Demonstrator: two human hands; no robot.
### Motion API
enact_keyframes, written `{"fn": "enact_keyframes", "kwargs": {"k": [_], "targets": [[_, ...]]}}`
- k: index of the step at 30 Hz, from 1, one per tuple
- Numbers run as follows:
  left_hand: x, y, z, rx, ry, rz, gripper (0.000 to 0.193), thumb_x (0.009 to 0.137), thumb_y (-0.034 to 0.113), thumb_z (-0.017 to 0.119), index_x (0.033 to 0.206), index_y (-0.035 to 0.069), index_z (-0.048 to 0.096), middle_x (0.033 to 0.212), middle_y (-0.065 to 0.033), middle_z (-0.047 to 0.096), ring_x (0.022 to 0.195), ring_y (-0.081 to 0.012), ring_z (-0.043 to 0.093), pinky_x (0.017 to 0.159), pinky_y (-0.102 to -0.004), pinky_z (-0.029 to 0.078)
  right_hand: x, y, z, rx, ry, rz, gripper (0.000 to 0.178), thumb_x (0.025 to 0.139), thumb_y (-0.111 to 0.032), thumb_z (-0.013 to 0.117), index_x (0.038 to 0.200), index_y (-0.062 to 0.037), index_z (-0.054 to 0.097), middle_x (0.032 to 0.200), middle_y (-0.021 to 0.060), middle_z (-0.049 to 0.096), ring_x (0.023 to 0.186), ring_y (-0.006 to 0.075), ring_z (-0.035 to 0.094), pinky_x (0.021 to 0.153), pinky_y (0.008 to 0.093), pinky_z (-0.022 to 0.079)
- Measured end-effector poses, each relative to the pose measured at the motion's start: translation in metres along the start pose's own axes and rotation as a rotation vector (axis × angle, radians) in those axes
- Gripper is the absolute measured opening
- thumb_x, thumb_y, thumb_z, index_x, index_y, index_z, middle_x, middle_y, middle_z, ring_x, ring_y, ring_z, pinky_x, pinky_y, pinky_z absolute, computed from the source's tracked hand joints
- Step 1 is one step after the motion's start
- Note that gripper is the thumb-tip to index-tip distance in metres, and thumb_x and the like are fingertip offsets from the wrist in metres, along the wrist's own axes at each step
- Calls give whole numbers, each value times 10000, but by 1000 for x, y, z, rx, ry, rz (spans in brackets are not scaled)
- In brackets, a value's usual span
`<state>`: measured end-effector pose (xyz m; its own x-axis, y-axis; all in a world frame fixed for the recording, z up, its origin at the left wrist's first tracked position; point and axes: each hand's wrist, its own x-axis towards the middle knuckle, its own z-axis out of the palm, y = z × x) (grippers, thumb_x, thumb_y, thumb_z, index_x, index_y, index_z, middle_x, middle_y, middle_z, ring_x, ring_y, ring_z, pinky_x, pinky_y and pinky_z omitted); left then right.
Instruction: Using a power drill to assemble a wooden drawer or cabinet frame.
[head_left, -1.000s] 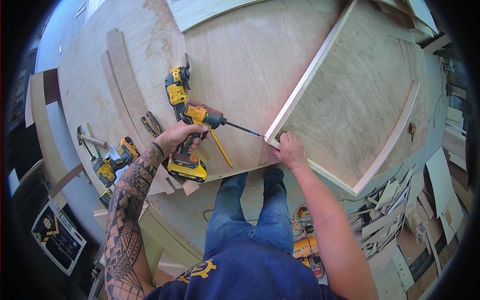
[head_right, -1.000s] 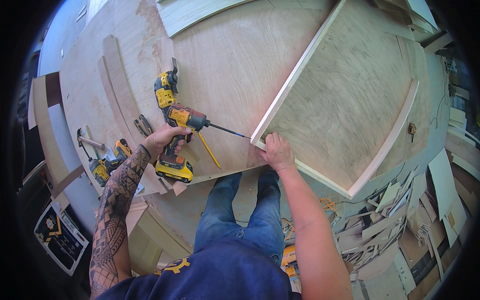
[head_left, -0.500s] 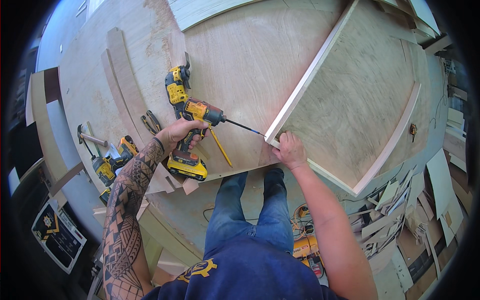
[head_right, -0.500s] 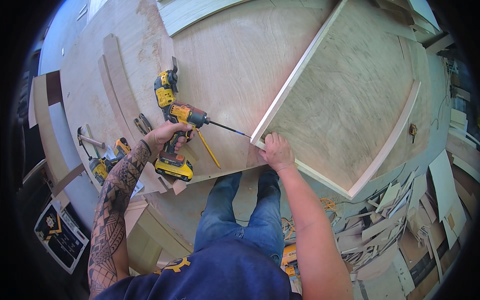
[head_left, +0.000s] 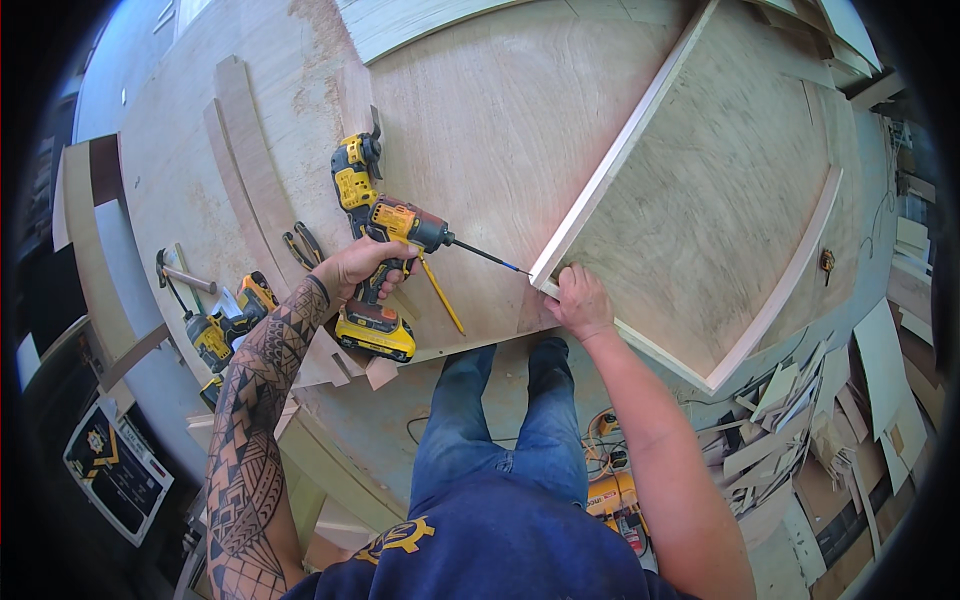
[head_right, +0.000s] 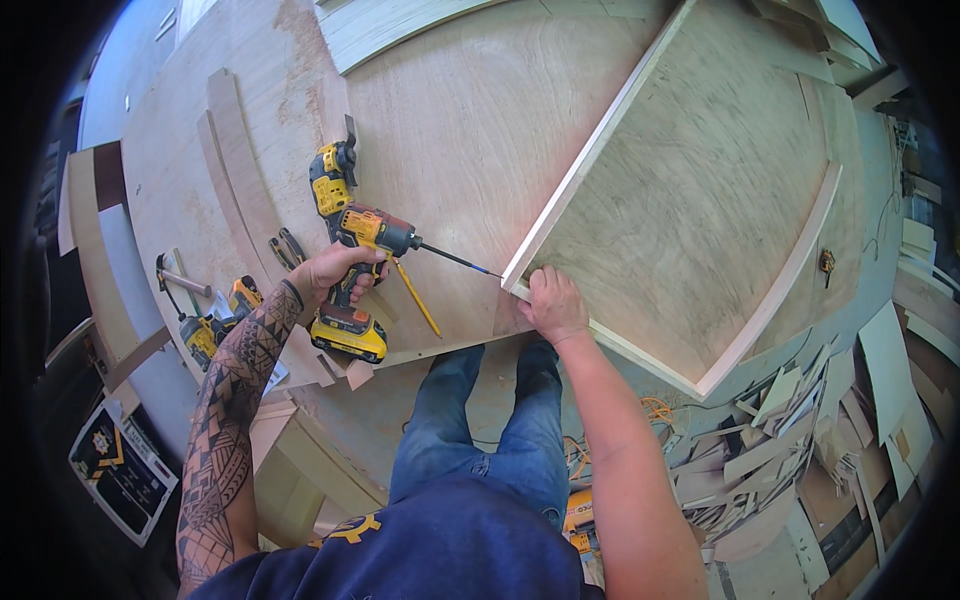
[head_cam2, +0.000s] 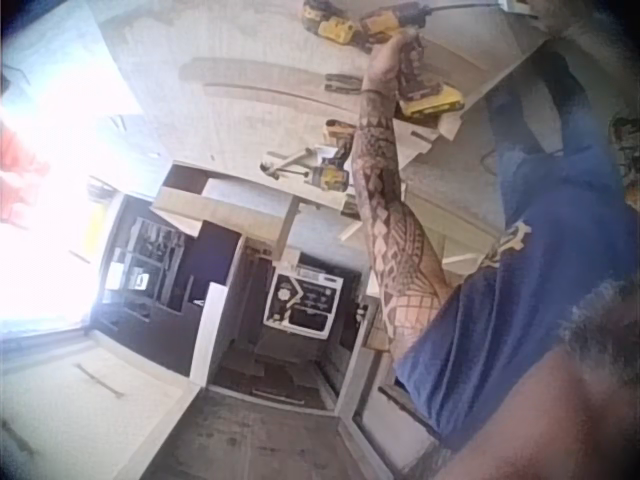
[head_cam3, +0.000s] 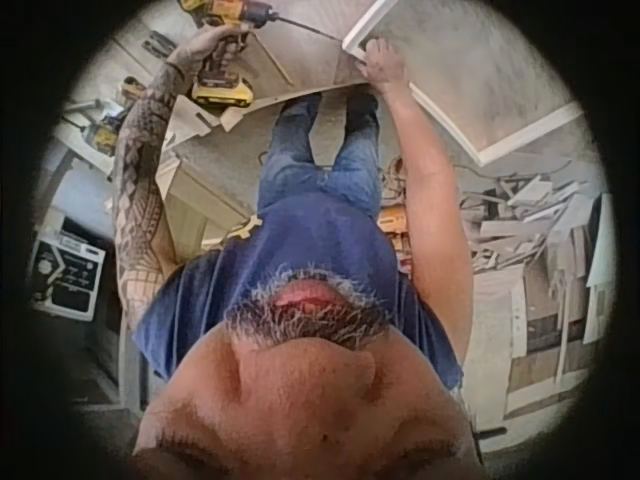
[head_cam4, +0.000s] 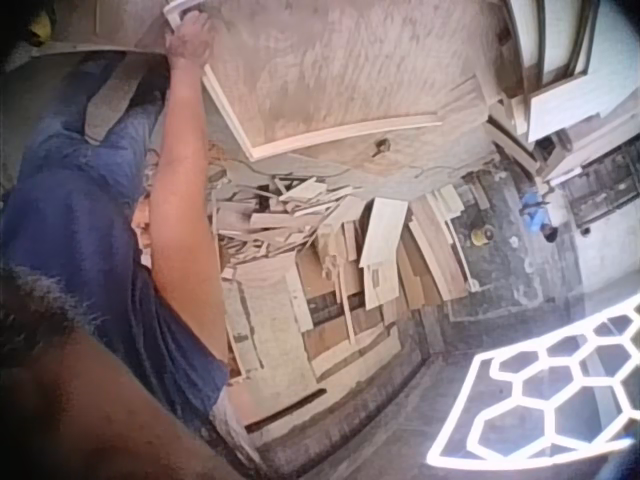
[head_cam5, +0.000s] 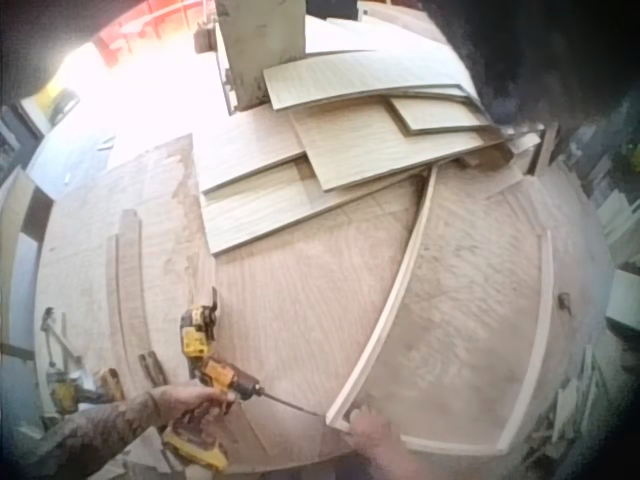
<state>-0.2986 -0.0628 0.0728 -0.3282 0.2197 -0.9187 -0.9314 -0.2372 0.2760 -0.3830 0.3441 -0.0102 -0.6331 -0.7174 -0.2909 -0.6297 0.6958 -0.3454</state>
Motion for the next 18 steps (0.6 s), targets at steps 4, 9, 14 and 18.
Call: {"fn": "enact_keyframes", "kwargs": {"k": [4, 9, 14, 18], "targets": [[0, 1, 1, 5, -7, -3, 250, 1007, 310, 695, 964, 63, 685, 641, 24, 582, 497, -76, 546, 484, -247, 481, 0, 0, -1, 3, 3, 0, 493, 702, -264, 907, 992, -87, 550, 1003, 117, 605, 955, 316, 651, 840, 438, 554], [2, 3, 2, 6, 9, -22, 254, 1016, 310, 692, 951, 65, 687, 642, 27, 582, 499, -76, 550, 484, -248, 485, 0, 1, -2, 0, 17, -14, 486, 702, -266, 901, 990, -88, 552, 995, 115, 604, 954, 313, 653, 838, 435, 555], [2, 5, 3, 6, 0, -52, 270, 1028, 321, 682, 944, 65, 695, 636, 30, 581, 494, -76, 547, 484, -243, 480, 1, -1, -3, 4, 17, -18, 482, 705, -268, 897, 992, -88, 554, 996, 116, 606, 957, 312, 655, 835, 434, 554], [3, 8, 8, 22, 2, -53, 278, 1030, 332, 680, 953, 65, 699, 632, 34, 575, 494, -73, 543, 487, -241, 479, 1, -1, -3, 13, 2, -16, 468, 715, -263, 889, 995, -88, 556, 1004, 119, 612, 954, 318, 660, 830, 440, 554]]}}
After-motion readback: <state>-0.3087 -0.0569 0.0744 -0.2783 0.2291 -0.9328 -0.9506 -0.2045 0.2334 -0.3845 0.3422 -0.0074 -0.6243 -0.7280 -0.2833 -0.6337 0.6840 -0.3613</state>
